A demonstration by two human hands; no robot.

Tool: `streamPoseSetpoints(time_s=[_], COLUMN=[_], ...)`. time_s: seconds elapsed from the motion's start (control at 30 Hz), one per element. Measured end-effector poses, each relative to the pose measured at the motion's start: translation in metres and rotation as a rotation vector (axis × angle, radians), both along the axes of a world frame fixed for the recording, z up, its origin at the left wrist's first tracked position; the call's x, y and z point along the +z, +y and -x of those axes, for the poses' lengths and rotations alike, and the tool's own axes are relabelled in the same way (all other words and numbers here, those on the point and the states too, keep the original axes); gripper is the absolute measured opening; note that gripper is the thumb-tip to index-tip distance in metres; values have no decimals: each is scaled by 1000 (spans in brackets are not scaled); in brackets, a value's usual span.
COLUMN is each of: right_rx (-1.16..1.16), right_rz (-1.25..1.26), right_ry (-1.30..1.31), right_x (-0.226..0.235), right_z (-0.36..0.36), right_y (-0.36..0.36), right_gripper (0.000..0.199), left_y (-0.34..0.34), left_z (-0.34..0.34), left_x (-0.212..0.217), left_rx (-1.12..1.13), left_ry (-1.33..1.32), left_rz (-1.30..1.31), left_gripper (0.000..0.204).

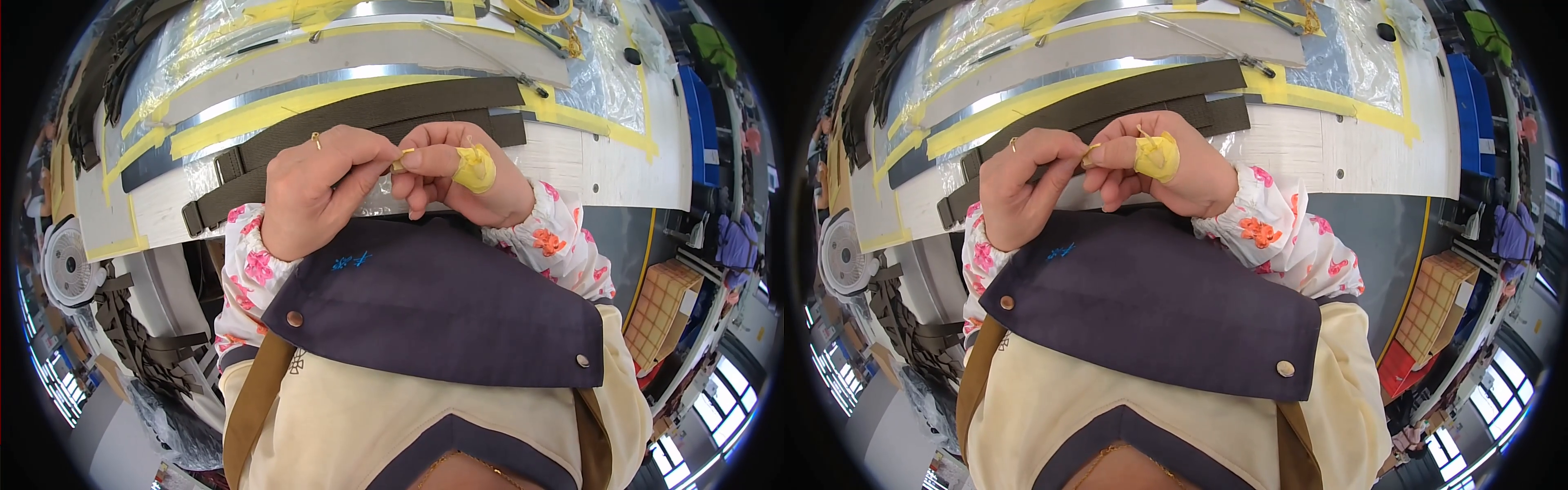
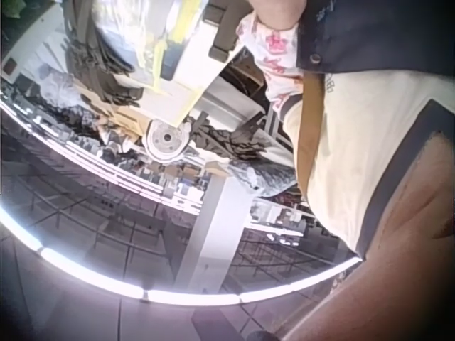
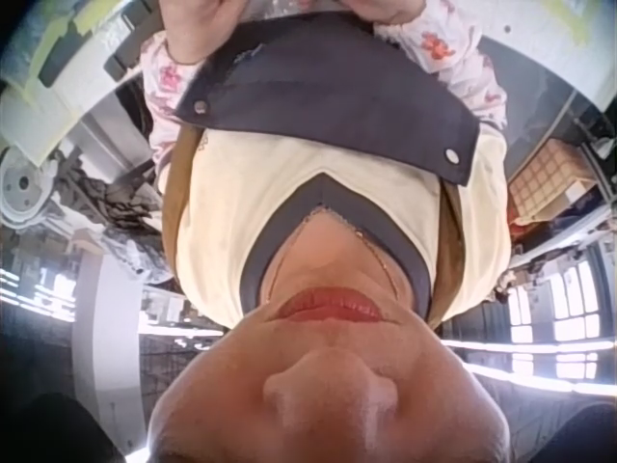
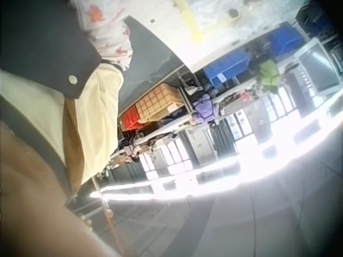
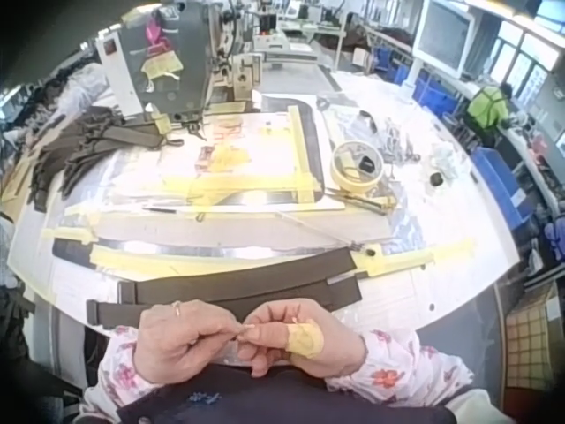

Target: The person is assembling nylon straps by attaching metal hardware and sewing them together.

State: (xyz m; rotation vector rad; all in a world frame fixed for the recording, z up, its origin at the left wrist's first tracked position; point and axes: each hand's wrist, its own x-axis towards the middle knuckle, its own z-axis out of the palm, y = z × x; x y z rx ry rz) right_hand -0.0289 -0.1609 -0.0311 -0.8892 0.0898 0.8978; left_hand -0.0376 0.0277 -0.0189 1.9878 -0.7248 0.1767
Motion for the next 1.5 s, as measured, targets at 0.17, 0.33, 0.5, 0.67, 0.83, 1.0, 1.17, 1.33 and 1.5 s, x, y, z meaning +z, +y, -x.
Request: streamPoseSetpoints(time_s=[0.17,0.33,0.5,0.67,0.83,1.0,1.17,1.33,1.5], right_rx=[-8,-50,-94,-68,-52,-40,-55,-172,-157], right_rz=[-68,56,214,208,102,18,-15,127,269], right_ry=[32,-152,-413,-293,-133,-38,30,-226,-382], right_x=[2,-2,-1,0,-5,-8,-7,-11,-1], right_z=[-1,3,7,7,4,2,0,9,12], right_y=[-1,0,4,3,0,-1,1,7,8], right_gripper=[16,19,23,24,25,25,21,19,18], left_y=[2,3,-2,-3,-4,0,2,-4,-2], left_z=[-1,-3,4,6,3,-2,-1,7,9], left_x=[-2,-4,-4,-3,-2,-2,-7,-14,-10], left_rx=[-29,-57,48,108,100,2,-18,108,120], left_ry=[-73,-167,504,514,-95,-186,-187,353,505], left_rz=[-48,-90,303,269,-86,-147,-123,228,233], left_gripper=[20,18,12,12,18,20,20,16,15])
